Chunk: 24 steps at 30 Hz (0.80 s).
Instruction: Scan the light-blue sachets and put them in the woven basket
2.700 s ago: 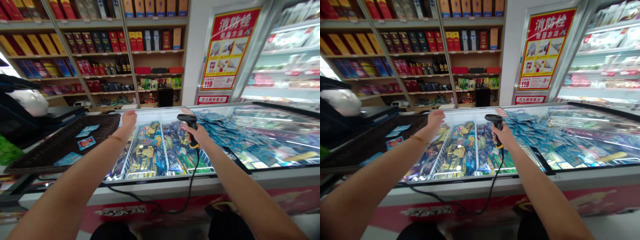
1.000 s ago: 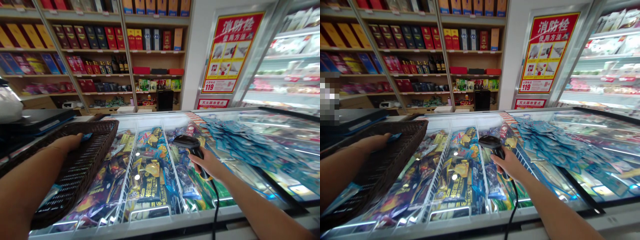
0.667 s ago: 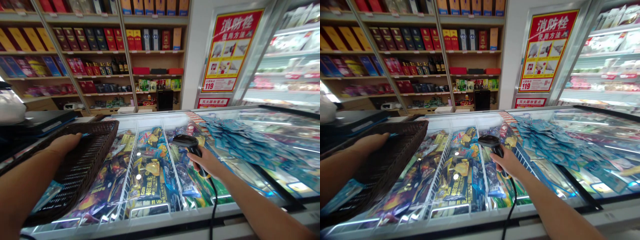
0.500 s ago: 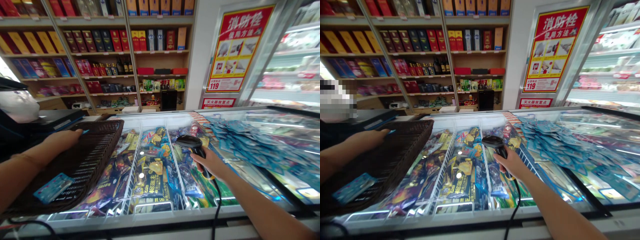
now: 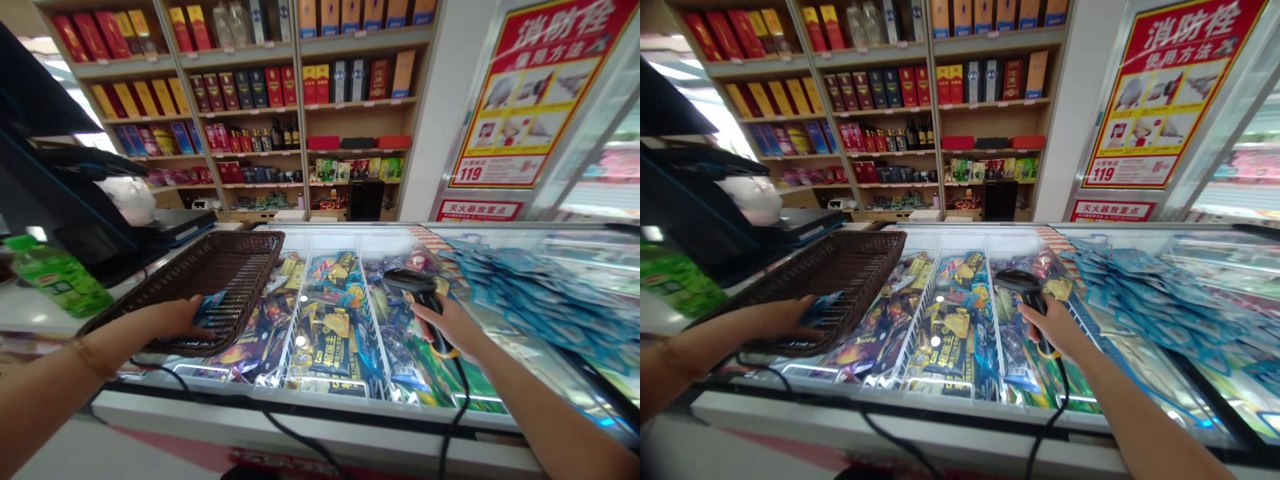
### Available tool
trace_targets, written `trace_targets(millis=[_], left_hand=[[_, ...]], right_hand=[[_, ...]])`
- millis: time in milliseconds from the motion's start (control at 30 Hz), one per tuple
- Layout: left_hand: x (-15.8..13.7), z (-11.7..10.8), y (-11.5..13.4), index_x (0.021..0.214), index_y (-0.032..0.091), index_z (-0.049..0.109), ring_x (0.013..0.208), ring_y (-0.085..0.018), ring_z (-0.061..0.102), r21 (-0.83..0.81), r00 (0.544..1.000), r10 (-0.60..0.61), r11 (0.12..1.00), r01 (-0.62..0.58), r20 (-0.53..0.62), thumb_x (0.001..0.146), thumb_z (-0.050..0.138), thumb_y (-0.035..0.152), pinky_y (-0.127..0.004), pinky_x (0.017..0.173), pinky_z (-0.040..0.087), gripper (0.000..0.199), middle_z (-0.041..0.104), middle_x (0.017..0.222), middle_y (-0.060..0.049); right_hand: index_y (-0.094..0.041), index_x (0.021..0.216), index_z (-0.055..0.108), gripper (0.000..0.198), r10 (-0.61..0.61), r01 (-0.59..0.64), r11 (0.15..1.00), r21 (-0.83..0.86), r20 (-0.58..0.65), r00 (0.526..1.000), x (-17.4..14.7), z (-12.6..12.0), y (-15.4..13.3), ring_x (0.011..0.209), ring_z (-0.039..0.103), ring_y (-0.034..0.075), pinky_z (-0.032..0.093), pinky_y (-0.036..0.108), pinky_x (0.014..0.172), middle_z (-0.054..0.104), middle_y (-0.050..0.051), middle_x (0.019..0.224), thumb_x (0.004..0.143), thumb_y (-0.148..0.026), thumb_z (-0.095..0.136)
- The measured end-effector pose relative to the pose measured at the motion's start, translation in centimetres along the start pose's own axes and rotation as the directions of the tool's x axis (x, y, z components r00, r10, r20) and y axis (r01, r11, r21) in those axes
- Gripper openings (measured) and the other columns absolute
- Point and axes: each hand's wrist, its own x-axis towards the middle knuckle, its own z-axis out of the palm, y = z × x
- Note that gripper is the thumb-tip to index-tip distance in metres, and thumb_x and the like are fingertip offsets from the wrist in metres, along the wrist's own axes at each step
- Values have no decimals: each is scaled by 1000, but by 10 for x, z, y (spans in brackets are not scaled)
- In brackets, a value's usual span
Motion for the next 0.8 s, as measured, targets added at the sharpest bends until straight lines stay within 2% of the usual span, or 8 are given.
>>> trace_targets(millis=[67, 200, 300, 433, 500, 600, 700, 800], left_hand=[[1, -2, -6, 142, 6, 45, 117, -31, 67, 13, 998, 43, 999, -44, 36, 67, 77, 48, -32, 95, 48, 92, 66, 131, -23], [5, -1, -6, 142, 4, 45, 116, -31, 67, 50, 994, 82, 995, -86, 71, 74, 67, 27, -33, 94, 48, 75, 66, 131, -24], [8, 11, 0, 133, 2, 52, 109, -37, 70, 142, 999, 33, 989, -33, -2, 77, 58, 18, -40, 91, 50, 59, 70, 120, -27], [22, 15, -9, 122, 6, 59, 99, -40, 72, 135, 989, -32, 990, 51, -142, 82, 47, 16, -48, 85, 52, 43, 73, 108, -26], [35, 0, -17, 119, 6, 60, 98, -39, 72, 105, 977, -66, 990, 89, -203, 83, 48, 20, -45, 85, 52, 40, 73, 107, -26], [55, -41, -13, 118, 2, 60, 101, -37, 71, 6, 927, -178, 982, 190, -330, 85, 52, 36, -38, 84, 52, 48, 71, 109, -28], [75, -81, 19, 112, 3, 63, 104, -32, 68, -195, 886, -252, 962, 188, -388, 90, 45, 41, -33, 85, 51, 47, 71, 112, -25], [99, -102, 65, 109, 0, 64, 97, -27, 68, -355, 923, -169, 934, 38, -345, 91, 44, 37, -32, 79, 52, 46, 69, 114, -24]], right_hand=[[-21, 87, 52, 45, 5, -5, 1000, 9, 2, 1000, 0, -1, 0, 40, 52, 13, 43, 28, 48, 57, -4, 50, 75, -59, 72], [-21, 86, 50, 43, 1, -1, 1000, 9, 9, 1000, 1, -2, 2, 39, 51, 13, 43, 28, 47, 57, -4, 49, 77, -57, 72], [-21, 89, 51, 44, -9, 8, 1000, 14, 11, 1000, 1, -2, 2, 39, 51, 13, 41, 27, 45, 57, -4, 49, 76, -57, 72], [-21, 89, 51, 47, 1, 0, 1000, -8, 17, 1000, 1, -1, 1, 39, 51, 12, 40, 26, 44, 57, -4, 50, 73, -59, 73], [-21, 89, 50, 46, -10, 10, 1000, -7, 1, 1000, 0, 1, 0, 39, 51, 12, 39, 25, 44, 58, -4, 53, 74, -59, 72], [-21, 89, 51, 44, -35, 35, 999, -13, -22, 999, -2, 4, -2, 39, 50, 11, 38, 25, 43, 59, -5, 56, 75, -57, 71], [-21, 87, 51, 40, -32, 32, 998, -45, -10, 999, -4, 5, -5, 39, 50, 11, 38, 24, 44, 57, -5, 51, 76, -55, 70], [-21, 87, 50, 38, -23, 23, 999, -34, 1, 1000, -5, 4, -7, 39, 50, 12, 39, 24, 45, 55, -5, 48, 78, -54, 68]])
